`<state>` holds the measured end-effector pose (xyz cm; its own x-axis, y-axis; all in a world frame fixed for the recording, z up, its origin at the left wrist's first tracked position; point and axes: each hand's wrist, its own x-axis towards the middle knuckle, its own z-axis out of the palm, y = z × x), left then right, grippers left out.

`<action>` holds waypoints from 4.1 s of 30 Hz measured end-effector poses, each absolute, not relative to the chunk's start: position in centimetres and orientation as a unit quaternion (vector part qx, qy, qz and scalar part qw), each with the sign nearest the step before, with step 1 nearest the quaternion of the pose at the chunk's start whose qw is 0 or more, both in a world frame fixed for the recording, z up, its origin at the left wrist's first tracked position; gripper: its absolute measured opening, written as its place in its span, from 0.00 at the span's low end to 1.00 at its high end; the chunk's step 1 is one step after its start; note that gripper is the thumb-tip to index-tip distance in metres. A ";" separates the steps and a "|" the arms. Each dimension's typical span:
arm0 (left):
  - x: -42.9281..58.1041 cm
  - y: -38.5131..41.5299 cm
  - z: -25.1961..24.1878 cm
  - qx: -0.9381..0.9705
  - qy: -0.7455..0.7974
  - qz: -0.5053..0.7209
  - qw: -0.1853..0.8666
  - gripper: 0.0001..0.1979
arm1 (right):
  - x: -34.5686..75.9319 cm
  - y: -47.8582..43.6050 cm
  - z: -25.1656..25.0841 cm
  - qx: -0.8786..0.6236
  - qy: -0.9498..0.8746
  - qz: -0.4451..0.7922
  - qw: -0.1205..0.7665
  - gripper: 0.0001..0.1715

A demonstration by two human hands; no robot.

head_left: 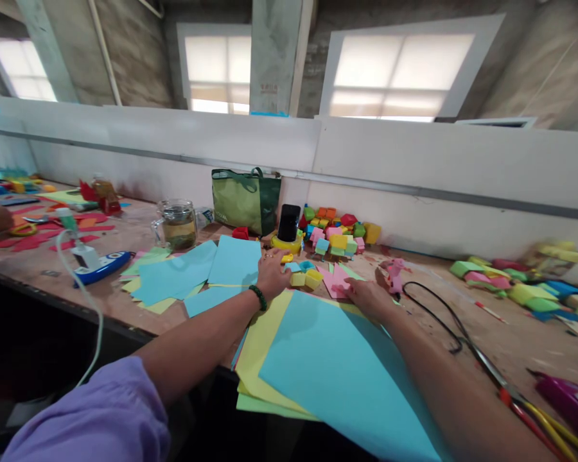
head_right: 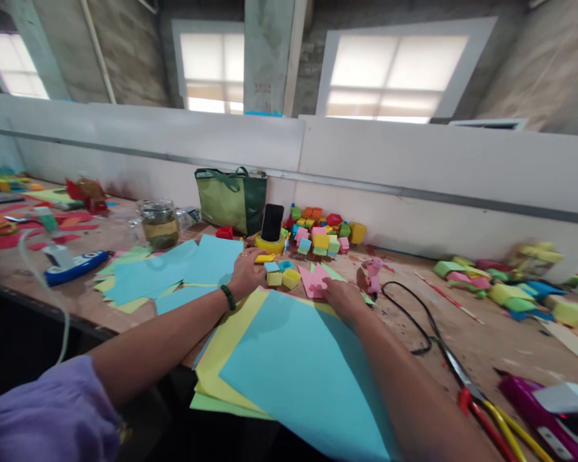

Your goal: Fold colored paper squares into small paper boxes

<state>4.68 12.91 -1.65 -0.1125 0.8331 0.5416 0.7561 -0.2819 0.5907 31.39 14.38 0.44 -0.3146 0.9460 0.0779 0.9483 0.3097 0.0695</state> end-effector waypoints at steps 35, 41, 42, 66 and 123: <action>4.0 13.8 -2.5 0.587 0.580 0.537 0.177 0.09 | 31.8 15.4 2.6 -0.541 -0.733 -0.068 0.406 0.19; 4.8 12.7 -2.8 0.606 0.575 0.495 0.240 0.06 | 24.5 14.4 3.4 -0.349 -0.921 -0.078 0.152 0.11; 4.8 12.6 -2.7 0.602 0.573 0.497 0.249 0.07 | 23.5 14.5 3.1 -0.334 -0.929 -0.089 0.131 0.10; 5.7 11.9 -2.2 0.481 0.373 0.391 0.691 0.37 | 22.8 11.1 4.4 -0.191 -0.950 -0.154 0.195 0.07; 4.4 11.7 -0.8 0.413 0.274 0.479 0.724 0.22 | 22.2 11.8 2.6 -0.394 -0.873 0.143 0.248 0.11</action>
